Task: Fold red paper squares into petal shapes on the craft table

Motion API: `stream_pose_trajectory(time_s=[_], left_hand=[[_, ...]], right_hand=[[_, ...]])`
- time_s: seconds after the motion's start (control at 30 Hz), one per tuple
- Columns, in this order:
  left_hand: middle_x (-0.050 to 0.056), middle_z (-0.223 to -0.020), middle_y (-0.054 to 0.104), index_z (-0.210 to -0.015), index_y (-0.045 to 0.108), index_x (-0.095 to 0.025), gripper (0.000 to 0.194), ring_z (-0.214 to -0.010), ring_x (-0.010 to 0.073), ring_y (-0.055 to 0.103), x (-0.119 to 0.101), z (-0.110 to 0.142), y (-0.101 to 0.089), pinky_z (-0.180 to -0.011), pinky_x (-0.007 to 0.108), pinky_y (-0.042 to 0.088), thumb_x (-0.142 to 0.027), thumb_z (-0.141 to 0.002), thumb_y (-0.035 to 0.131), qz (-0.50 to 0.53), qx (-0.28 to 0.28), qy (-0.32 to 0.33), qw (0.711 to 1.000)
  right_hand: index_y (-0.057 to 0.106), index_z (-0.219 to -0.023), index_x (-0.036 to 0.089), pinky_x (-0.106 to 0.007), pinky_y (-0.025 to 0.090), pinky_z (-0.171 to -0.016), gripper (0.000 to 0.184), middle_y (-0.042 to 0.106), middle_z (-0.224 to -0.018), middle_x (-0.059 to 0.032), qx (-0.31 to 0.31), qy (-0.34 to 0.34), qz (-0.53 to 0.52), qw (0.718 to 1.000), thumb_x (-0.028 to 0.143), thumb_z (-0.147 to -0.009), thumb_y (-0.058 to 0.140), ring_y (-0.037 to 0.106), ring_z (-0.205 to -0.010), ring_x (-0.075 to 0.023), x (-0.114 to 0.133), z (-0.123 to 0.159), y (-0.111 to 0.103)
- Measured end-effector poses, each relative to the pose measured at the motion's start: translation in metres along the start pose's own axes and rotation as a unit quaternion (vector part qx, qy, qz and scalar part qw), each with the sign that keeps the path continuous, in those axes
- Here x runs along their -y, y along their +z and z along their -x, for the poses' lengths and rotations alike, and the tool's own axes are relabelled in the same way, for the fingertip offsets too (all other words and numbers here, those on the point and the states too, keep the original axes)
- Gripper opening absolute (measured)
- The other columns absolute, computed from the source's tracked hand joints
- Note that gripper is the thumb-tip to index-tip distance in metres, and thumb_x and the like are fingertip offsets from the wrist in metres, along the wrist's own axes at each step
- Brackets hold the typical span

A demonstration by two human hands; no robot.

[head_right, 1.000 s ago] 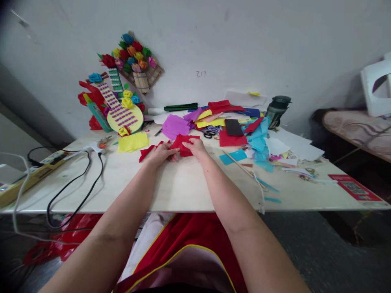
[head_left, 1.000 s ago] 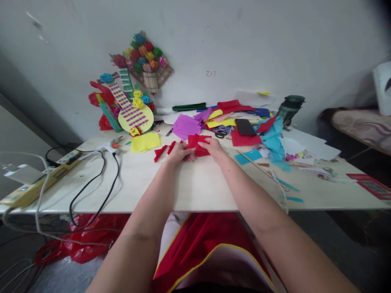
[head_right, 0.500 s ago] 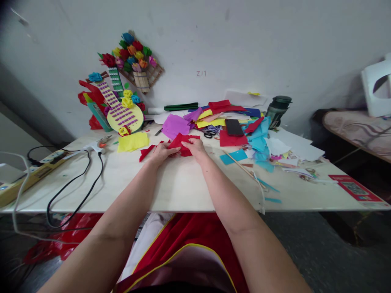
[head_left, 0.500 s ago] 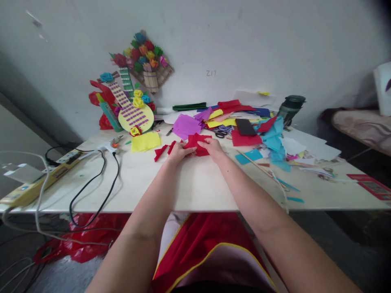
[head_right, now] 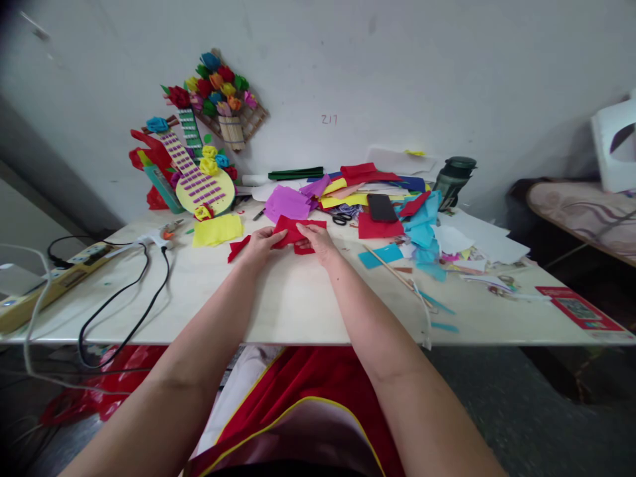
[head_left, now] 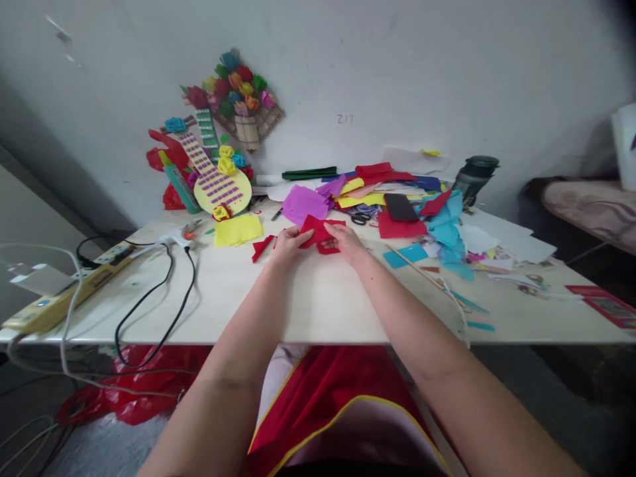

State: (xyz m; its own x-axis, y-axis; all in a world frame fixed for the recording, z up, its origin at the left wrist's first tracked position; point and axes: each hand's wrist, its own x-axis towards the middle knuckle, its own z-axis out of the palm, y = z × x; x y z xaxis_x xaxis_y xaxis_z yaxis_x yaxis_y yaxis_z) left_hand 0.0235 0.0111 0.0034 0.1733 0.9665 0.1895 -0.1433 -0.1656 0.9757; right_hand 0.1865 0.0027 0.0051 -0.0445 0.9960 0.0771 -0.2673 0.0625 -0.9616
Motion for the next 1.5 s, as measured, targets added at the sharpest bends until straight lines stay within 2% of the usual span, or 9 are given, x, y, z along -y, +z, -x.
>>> stream_pose_trajectory(time_s=[0.13, 0.27, 0.47, 0.63, 0.77, 0.93, 1.13, 1.37, 1.5], left_hand=[[-0.001, -0.060, 0.062, -0.069, 0.062, -0.014, 0.034, -0.052, 0.0080, 0.053, -0.003, 0.001, 0.003, -0.052, 0.021, 0.041, -0.040, -0.055, 0.079, 0.051, -0.032, 0.004, 0.998], [-0.001, -0.058, 0.061, -0.066, 0.060, -0.014, 0.034, -0.051, 0.0077, 0.053, -0.004, 0.002, 0.005, -0.053, 0.021, 0.041, -0.040, -0.055, 0.079, 0.059, -0.050, 0.001, 0.997], [-0.002, -0.054, 0.058, -0.061, 0.056, -0.014, 0.033, -0.048, 0.0077, 0.050, -0.003, 0.002, 0.008, -0.050, 0.022, 0.038, -0.038, -0.056, 0.078, 0.057, -0.027, -0.002, 0.998], [0.001, -0.058, 0.061, -0.066, 0.062, -0.013, 0.030, -0.050, 0.0088, 0.053, -0.001, 0.003, 0.008, -0.052, 0.023, 0.039, -0.035, -0.057, 0.078, 0.079, -0.008, -0.012, 0.997], [0.002, -0.061, 0.063, -0.069, 0.065, -0.012, 0.028, -0.053, 0.0098, 0.055, 0.000, 0.002, 0.007, -0.054, 0.023, 0.040, -0.034, -0.057, 0.079, 0.088, 0.007, -0.024, 0.996], [0.002, -0.061, 0.063, -0.067, 0.063, -0.013, 0.028, -0.054, 0.0108, 0.056, -0.002, 0.005, 0.008, -0.053, 0.023, 0.041, -0.035, -0.059, 0.078, 0.092, 0.007, -0.012, 0.996], [0.003, -0.063, 0.065, -0.070, 0.064, -0.012, 0.028, -0.056, 0.0124, 0.058, -0.001, 0.004, 0.009, -0.055, 0.024, 0.043, -0.035, -0.060, 0.077, 0.084, 0.037, -0.018, 0.996], [0.003, -0.061, 0.065, -0.071, 0.063, -0.013, 0.029, -0.052, 0.0130, 0.058, -0.001, 0.004, 0.009, -0.050, 0.024, 0.043, -0.035, -0.058, 0.078, 0.095, 0.016, -0.022, 0.995], [0.004, -0.061, 0.065, -0.071, 0.064, -0.012, 0.029, -0.049, 0.0128, 0.057, -0.003, 0.006, 0.010, -0.046, 0.024, 0.042, -0.036, -0.060, 0.077, 0.091, 0.031, -0.035, 0.995]], right_hand=[[0.060, -0.067, 0.016, -0.024, 0.047, -0.049, 0.032, 0.067, -0.062, -0.0041, 0.015, 0.024, -0.008, 1.000, 0.043, -0.062, 0.076, 0.057, -0.050, -0.0115, 0.002, 0.002, 0.002], [0.062, -0.063, 0.015, -0.022, 0.048, -0.049, 0.029, 0.068, -0.065, -0.0051, 0.040, 0.037, 0.029, 0.998, 0.036, -0.057, 0.080, 0.056, -0.049, -0.0095, -0.003, 0.002, 0.004], [0.064, -0.064, 0.013, -0.021, 0.047, -0.045, 0.029, 0.066, -0.057, -0.0032, 0.025, 0.041, 0.031, 0.998, 0.034, -0.055, 0.081, 0.054, -0.044, -0.0084, -0.009, -0.002, 0.006], [0.064, -0.060, 0.012, -0.020, 0.047, -0.045, 0.024, 0.063, -0.050, -0.0014, -0.011, 0.038, 0.028, 0.999, 0.027, -0.054, 0.081, 0.053, -0.041, -0.0077, -0.003, 0.001, 0.009], [0.064, -0.061, 0.012, -0.021, 0.048, -0.047, 0.021, 0.061, -0.047, -0.0009, -0.003, 0.034, 0.044, 0.998, 0.026, -0.057, 0.080, 0.053, -0.041, -0.0086, -0.002, 0.002, 0.008], [0.065, -0.062, 0.012, -0.021, 0.045, -0.045, 0.024, 0.062, -0.049, -0.0022, 0.040, 0.030, 0.062, 0.997, 0.032, -0.059, 0.078, 0.055, -0.044, -0.0096, -0.010, -0.002, 0.007], [0.065, -0.064, 0.012, -0.021, 0.043, -0.044, 0.015, 0.060, -0.047, 0.0001, 0.005, 0.024, 0.088, 0.996, 0.023, -0.061, 0.075, 0.053, -0.041, -0.0091, -0.012, -0.004, 0.010], [0.065, -0.060, 0.012, -0.023, 0.046, -0.048, 0.018, 0.061, -0.050, -0.0026, 0.033, 0.032, 0.100, 0.994, 0.027, -0.063, 0.075, 0.055, -0.045, -0.0104, -0.012, 0.001, 0.012], [0.067, -0.059, 0.011, -0.023, 0.045, -0.050, 0.017, 0.062, -0.051, -0.0032, 0.038, 0.019, 0.131, 0.990, 0.025, -0.062, 0.076, 0.055, -0.045, -0.0100, -0.013, 0.003, 0.014]])
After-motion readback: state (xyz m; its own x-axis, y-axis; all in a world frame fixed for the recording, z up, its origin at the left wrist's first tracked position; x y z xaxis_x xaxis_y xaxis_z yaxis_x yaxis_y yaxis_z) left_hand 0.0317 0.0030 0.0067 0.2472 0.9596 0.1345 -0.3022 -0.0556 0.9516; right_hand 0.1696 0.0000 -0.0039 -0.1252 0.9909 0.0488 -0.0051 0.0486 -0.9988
